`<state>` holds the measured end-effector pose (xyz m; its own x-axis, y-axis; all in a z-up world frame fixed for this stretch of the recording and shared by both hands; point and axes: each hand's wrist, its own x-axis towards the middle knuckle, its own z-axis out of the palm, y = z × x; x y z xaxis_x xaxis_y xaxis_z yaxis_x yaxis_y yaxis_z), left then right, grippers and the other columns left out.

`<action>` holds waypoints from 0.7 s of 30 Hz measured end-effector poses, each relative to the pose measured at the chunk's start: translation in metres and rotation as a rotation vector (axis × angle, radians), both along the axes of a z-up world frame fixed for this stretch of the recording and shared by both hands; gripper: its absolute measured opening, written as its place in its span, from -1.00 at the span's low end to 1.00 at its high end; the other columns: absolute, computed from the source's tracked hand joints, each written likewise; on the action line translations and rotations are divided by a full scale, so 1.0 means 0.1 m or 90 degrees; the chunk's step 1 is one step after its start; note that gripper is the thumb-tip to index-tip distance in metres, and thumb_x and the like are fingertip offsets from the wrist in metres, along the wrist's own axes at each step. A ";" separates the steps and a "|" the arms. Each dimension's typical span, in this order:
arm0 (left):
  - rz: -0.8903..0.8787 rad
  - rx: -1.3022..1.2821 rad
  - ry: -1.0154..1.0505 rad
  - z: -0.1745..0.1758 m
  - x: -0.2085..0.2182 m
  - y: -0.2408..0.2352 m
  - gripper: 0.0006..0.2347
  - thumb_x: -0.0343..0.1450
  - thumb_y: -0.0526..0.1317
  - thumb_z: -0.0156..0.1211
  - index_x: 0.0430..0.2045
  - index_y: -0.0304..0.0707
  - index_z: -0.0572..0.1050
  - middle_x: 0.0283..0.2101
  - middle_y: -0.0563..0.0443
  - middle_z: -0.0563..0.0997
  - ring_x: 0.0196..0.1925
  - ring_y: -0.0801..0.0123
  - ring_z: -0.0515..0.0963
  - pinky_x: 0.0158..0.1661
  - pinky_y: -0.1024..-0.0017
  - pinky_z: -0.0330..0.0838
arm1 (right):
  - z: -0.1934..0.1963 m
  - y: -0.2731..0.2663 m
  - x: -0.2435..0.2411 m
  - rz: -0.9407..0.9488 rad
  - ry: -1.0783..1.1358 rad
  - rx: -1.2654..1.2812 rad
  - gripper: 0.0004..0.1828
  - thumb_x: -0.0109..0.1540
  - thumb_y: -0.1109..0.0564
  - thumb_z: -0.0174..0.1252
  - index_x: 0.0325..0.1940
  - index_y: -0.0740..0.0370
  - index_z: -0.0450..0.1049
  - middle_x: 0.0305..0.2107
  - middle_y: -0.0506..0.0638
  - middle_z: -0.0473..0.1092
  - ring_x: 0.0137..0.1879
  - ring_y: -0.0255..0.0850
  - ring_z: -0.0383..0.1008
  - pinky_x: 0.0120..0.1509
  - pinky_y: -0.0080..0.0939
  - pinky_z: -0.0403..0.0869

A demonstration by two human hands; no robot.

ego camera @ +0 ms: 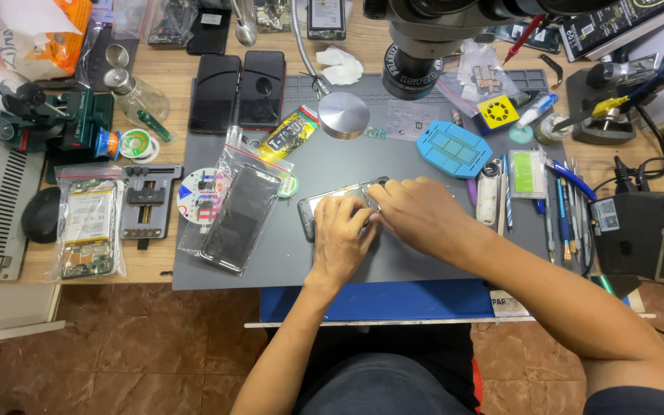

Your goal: The person disassembles a smartphone by prying open the back cover with a metal tool. They then remove the back cover and place it on the table. The person proceeds to clean the internal components of the phone using a cotton swab.

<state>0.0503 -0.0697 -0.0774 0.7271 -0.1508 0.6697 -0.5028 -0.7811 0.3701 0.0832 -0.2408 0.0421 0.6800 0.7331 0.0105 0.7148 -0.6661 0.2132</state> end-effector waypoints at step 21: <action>-0.007 0.032 0.011 0.14 -0.02 0.00 -0.90 0.36 -0.16 0.42 -0.41 0.07 0.56 -0.26 0.21 0.50 -0.09 0.27 0.51 0.16 0.09 0.30 | 0.53 -0.24 -0.01 -0.151 0.225 0.127 -0.72 0.43 -0.14 0.04 -0.01 0.05 0.49 -0.37 -0.03 0.43 -0.18 -0.08 0.55 -0.06 -0.10 0.53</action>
